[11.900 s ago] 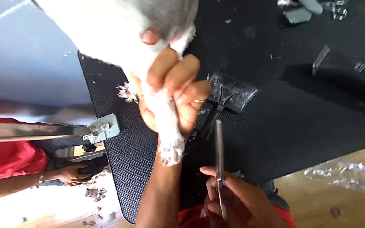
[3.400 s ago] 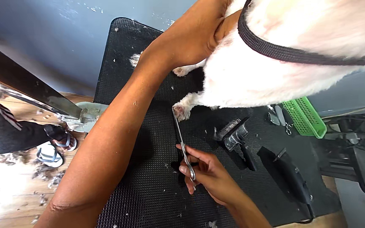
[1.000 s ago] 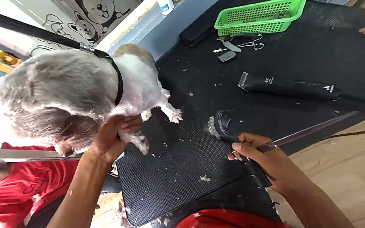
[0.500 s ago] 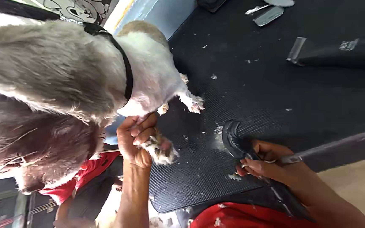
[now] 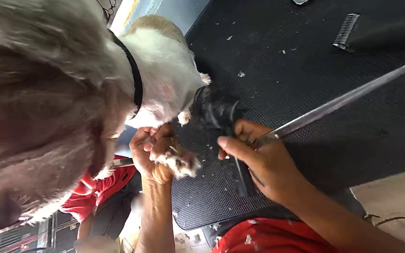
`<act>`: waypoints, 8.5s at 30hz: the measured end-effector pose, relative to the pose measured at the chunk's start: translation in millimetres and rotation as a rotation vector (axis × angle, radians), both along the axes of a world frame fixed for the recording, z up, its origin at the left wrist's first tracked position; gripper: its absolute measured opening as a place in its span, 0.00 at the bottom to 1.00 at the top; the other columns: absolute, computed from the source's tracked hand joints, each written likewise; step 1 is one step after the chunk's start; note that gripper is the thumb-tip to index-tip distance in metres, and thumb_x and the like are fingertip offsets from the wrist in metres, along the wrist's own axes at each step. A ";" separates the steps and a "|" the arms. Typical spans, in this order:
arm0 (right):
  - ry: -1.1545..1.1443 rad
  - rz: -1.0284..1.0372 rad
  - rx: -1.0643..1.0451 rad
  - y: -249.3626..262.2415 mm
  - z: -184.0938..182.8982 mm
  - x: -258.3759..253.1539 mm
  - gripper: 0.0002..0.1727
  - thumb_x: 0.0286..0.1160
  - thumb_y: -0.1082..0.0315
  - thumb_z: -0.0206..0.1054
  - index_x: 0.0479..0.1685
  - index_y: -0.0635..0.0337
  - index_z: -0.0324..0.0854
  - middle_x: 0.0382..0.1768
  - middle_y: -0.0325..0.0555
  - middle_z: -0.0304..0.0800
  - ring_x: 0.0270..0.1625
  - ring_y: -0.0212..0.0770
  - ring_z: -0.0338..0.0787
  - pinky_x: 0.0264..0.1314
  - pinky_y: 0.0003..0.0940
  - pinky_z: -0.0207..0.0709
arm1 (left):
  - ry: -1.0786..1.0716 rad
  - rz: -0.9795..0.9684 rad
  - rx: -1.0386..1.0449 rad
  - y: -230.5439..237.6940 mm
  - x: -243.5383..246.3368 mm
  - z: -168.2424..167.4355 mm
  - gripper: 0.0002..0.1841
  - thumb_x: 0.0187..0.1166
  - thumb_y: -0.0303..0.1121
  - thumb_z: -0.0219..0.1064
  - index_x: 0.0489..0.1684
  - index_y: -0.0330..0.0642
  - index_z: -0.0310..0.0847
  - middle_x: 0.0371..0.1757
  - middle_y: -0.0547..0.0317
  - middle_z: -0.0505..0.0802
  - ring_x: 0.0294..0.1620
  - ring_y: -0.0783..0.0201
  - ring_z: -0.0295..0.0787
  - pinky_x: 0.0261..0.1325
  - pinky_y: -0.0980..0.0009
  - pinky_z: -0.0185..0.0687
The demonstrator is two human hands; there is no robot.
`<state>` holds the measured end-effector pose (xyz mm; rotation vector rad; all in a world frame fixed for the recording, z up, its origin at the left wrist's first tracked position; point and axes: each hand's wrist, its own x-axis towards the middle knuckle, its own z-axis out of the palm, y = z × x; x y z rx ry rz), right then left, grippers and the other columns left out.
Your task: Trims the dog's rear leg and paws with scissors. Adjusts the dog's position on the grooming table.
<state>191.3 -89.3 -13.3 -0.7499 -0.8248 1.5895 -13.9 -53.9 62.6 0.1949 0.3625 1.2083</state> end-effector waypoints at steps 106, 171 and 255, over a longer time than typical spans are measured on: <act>-0.329 0.290 0.166 -90.2 -42.5 -6.4 0.16 0.70 0.63 0.75 0.51 0.60 0.78 0.37 0.43 0.84 0.39 0.31 0.89 0.41 0.26 0.89 | 0.079 0.061 0.175 23.9 33.3 -15.2 0.19 0.86 0.40 0.49 0.29 0.37 0.78 0.13 0.67 0.77 0.10 0.77 0.72 0.15 0.85 0.68; -0.757 0.309 0.424 -82.7 -11.6 38.8 0.13 0.78 0.61 0.67 0.55 0.57 0.80 0.39 0.49 0.86 0.35 0.46 0.88 0.28 0.41 0.81 | 0.241 0.031 0.155 11.6 39.6 -12.4 0.14 0.86 0.33 0.46 0.30 0.42 0.74 0.16 0.69 0.72 0.09 0.77 0.64 0.14 0.85 0.63; -0.162 0.091 0.229 0.6 -5.9 31.9 0.05 0.71 0.64 0.71 0.42 0.50 0.90 0.32 0.27 0.86 0.32 0.23 0.84 0.29 0.14 0.78 | 0.300 -0.069 0.152 18.6 46.2 -1.0 0.18 0.93 0.37 0.40 0.29 0.46 0.68 0.17 0.69 0.70 0.08 0.78 0.61 0.11 0.88 0.60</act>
